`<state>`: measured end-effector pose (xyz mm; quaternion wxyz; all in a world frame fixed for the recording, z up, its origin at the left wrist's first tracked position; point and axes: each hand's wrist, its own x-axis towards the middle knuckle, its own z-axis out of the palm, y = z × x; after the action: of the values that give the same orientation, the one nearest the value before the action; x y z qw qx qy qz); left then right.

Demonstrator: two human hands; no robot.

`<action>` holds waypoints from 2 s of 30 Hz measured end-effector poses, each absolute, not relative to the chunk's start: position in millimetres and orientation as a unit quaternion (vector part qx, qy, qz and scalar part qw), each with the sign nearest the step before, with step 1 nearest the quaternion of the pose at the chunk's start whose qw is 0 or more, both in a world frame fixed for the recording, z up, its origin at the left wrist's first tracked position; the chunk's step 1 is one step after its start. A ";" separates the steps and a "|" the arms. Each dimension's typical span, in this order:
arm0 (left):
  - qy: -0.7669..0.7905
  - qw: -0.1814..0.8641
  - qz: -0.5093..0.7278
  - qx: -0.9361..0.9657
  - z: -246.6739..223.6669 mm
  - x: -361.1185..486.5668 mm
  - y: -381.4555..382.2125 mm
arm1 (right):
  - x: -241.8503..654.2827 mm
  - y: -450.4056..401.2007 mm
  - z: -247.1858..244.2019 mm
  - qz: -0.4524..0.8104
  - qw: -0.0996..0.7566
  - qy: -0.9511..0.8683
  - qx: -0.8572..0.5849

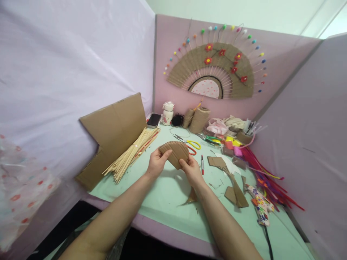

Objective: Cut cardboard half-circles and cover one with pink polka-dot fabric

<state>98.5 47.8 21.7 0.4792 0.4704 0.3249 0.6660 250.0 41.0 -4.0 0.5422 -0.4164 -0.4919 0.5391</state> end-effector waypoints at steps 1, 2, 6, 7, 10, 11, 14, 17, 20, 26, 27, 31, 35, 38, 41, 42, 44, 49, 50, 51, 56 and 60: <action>0.324 0.481 0.666 0.469 22.4 98.4 47.2 | 250.4 40.8 -4.2 0.536 0.542 -0.494 -0.418; 0.323 0.483 0.667 0.468 23.0 98.4 46.6 | 250.7 40.7 -4.3 0.534 0.541 -0.495 -0.420; 0.313 0.488 0.670 0.463 23.5 98.2 46.1 | 251.0 41.1 -3.8 0.531 0.543 -0.499 -0.418; 0.310 0.490 0.671 0.463 22.8 98.2 46.6 | 251.1 41.2 -3.5 0.531 0.544 -0.500 -0.415; 0.295 0.509 0.669 0.455 19.2 98.0 49.3 | 251.4 40.9 -3.0 0.527 0.547 -0.505 -0.410; 0.289 0.519 0.668 0.448 17.8 98.0 50.2 | 251.4 40.4 -2.9 0.523 0.549 -0.507 -0.409; 0.269 0.556 0.670 0.411 15.9 97.9 52.3 | 250.6 37.6 -1.7 0.501 0.559 -0.512 -0.417; 0.256 0.582 0.673 0.377 18.7 97.7 52.5 | 248.8 33.9 2.5 0.466 0.566 -0.519 -0.439; 0.237 0.608 0.671 0.354 24.0 96.9 51.8 | 246.8 30.0 9.0 0.437 0.573 -0.529 -0.448; 0.221 0.641 0.660 0.324 28.5 94.2 52.6 | 244.7 22.5 17.5 0.403 0.577 -0.545 -0.455; 0.219 0.644 0.658 0.324 28.4 93.8 52.8 | 244.7 21.2 18.6 0.400 0.576 -0.546 -0.458; 0.210 0.652 0.652 0.325 27.3 92.9 53.6 | 245.5 16.8 23.4 0.387 0.570 -0.557 -0.464; 0.205 0.651 0.654 0.326 25.9 92.7 54.4 | 246.8 15.5 28.4 0.372 0.587 -0.561 -0.449; 0.216 0.649 0.649 0.333 25.7 93.2 54.2 | 247.2 15.7 30.8 0.345 0.624 -0.547 -0.438; 0.222 0.649 0.639 0.348 26.9 94.3 52.7 | 247.4 14.7 32.2 0.322 0.633 -0.532 -0.462; 0.224 0.650 0.636 0.350 27.3 94.7 52.3 | 247.7 14.3 32.6 0.317 0.632 -0.529 -0.468; 0.233 0.656 0.628 0.348 27.8 95.7 52.3 | 248.8 15.2 33.5 0.324 0.628 -0.523 -0.476; 0.318 0.684 0.569 0.329 21.6 95.3 60.7 | 259.8 34.9 29.6 0.418 0.591 -0.474 -0.502; 0.335 0.691 0.550 0.328 19.4 94.3 63.3 | 263.9 40.8 27.7 0.437 0.577 -0.470 -0.506; 0.349 0.699 0.530 0.330 17.3 92.8 65.7 | 268.5 46.5 25.8 0.457 0.559 -0.469 -0.509; 0.378 0.745 0.418 0.357 13.5 83.6 69.8 | 293.9 60.3 26.0 0.531 0.471 -0.479 -0.517; 0.377 0.769 0.330 0.396 17.5 80.1 63.3 | 305.1 53.9 39.8 0.553 0.404 -0.523 -0.507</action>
<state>80.1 63.3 17.5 0.7695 0.3965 0.3769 0.3297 305.1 53.9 39.8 0.4039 -0.5072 -0.5234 0.5529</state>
